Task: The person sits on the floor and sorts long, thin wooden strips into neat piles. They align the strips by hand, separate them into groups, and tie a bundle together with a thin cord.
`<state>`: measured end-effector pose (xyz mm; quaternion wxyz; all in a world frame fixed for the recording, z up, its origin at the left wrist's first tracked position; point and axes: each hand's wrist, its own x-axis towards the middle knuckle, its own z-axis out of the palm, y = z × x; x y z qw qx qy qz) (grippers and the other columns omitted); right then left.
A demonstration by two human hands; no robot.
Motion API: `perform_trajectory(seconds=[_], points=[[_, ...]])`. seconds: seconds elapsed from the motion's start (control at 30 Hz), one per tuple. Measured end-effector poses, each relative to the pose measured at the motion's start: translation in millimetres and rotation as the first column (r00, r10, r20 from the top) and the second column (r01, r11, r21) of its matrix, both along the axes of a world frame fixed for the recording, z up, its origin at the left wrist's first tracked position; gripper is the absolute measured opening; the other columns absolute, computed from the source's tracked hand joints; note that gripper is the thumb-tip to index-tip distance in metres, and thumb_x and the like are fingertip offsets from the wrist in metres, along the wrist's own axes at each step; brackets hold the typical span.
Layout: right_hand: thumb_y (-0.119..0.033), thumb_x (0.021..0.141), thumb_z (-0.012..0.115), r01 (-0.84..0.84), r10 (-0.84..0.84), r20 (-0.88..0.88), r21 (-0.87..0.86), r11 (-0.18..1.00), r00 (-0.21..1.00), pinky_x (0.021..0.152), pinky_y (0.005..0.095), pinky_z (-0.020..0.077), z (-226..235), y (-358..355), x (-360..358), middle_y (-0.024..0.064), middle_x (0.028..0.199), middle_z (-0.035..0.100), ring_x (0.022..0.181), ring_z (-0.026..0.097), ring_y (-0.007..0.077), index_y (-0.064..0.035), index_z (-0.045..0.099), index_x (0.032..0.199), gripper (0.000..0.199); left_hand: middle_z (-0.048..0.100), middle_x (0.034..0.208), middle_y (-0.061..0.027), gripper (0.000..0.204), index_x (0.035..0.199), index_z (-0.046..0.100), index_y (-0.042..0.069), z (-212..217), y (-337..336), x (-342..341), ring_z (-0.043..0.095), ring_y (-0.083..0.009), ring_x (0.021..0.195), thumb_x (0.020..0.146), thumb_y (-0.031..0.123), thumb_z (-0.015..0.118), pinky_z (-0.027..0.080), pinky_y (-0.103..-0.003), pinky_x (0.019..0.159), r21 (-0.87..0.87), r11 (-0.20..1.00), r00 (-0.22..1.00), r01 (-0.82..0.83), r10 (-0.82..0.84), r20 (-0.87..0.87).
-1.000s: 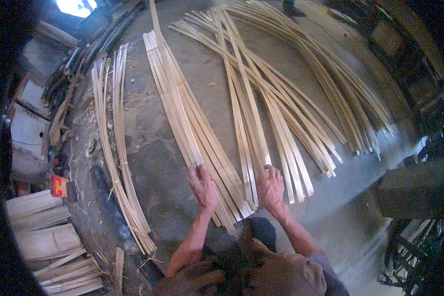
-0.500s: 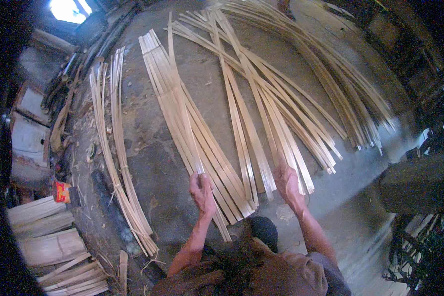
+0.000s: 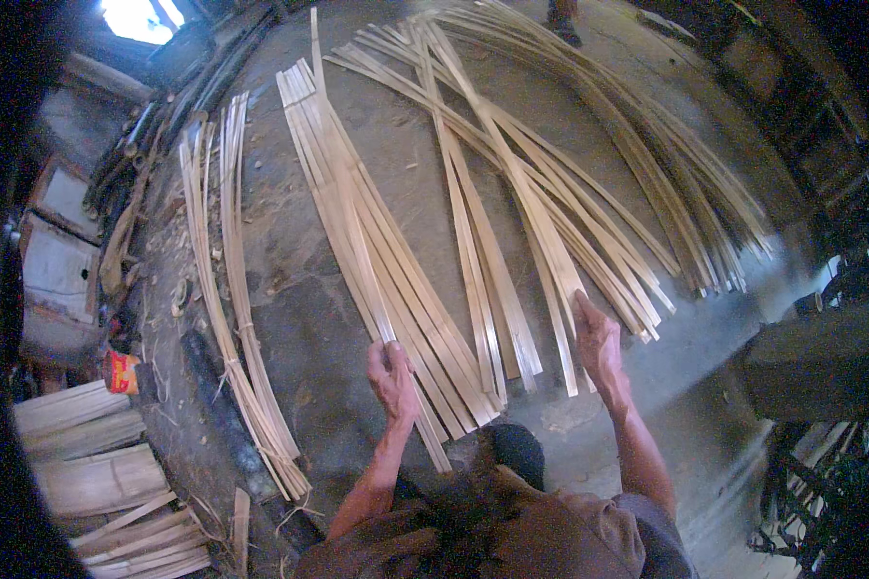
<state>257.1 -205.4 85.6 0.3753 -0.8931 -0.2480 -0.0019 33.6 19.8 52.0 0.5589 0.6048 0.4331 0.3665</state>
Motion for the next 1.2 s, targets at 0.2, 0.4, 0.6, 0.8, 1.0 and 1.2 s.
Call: perform_trajectory(seconds=[0.2,0.4,0.6,0.8,1.0,1.2], points=[[-0.016,0.092,0.057,0.028,0.149,0.428,-0.38,0.924,0.892,0.084,0.0438,0.0454,-4,-12,-1,0.0201,0.094,0.062,0.094,0.059,0.0362,-0.0087,0.055,0.13,0.038,0.047,0.07,-0.0004,0.018,0.104,0.052,-0.001,22,-9,9,0.045,-0.0088,0.06,0.098,0.016,0.051,0.039,-0.028,0.054,0.054,0.998,0.999,0.027,-0.025,-0.032],[-0.019,0.097,0.052,-0.403,0.286,-0.597,-0.068,0.913,0.749,0.089,0.0452,0.0468,26,43,-99,0.0224,0.101,0.063,0.099,0.06,0.0361,-0.0076,0.044,0.138,0.044,0.046,0.07,-0.0005,0.021,0.112,0.047,0.003,42,-33,62,0.045,-0.0092,0.062,0.102,0.021,0.045,0.04,-0.028,0.056,-0.012,0.998,0.981,0.064,-0.061,0.184],[-0.026,0.099,0.054,-0.019,0.006,-0.468,-0.025,1.0,0.884,0.068,0.0277,0.0451,35,48,-79,0.0041,0.082,0.059,0.073,0.049,0.0119,-0.0074,0.05,0.139,0.044,0.057,0.105,-0.0146,0.03,0.121,0.051,0.001,53,-24,78,0.059,-0.0239,0.096,0.097,0.02,0.053,0.05,-0.038,0.08,0.183,0.884,0.901,0.431,-0.431,-0.038],[-0.028,0.095,0.059,-0.044,0.034,0.136,0.069,0.997,0.99,0.076,0.0346,0.0518,11,-1,86,0.021,0.09,0.067,0.082,0.065,0.0187,-0.0138,0.057,0.132,0.039,0.052,0.121,-0.018,0.039,0.123,0.052,0.003,-5,-18,25,0.053,-0.0338,0.112,0.087,0.014,0.063,0.045,-0.044,0.094,0.482,0.669,0.809,0.565,-0.334,-0.484],[-0.038,0.096,0.053,0.01,0.04,0.15,-0.319,0.948,0.988,0.078,0.0451,0.0506,-6,-34,173,0.0256,0.1,0.065,0.095,0.064,0.0419,-0.019,0.056,0.133,0.042,0.048,0.13,-0.017,0.049,0.124,0.051,0.004,-29,-5,-9,0.044,-0.035,0.123,0.079,0.013,0.07,0.035,-0.046,0.105,0.521,0.577,0.73,0.629,-0.209,-0.651],[-0.043,0.097,0.047,0.021,0.035,0.13,-0.405,0.914,0.991,0.078,0.0488,0.0494,-27,-38,198,0.0274,0.097,0.065,0.092,0.064,0.0428,-0.0177,0.055,0.131,0.043,0.043,0.137,-0.0164,0.061,0.135,0.044,0.004,-47,15,-45,0.038,-0.0343,0.132,0.081,0.021,0.07,0.028,-0.049,0.113,0.533,0.535,0.687,0.655,-0.13,-0.715]])
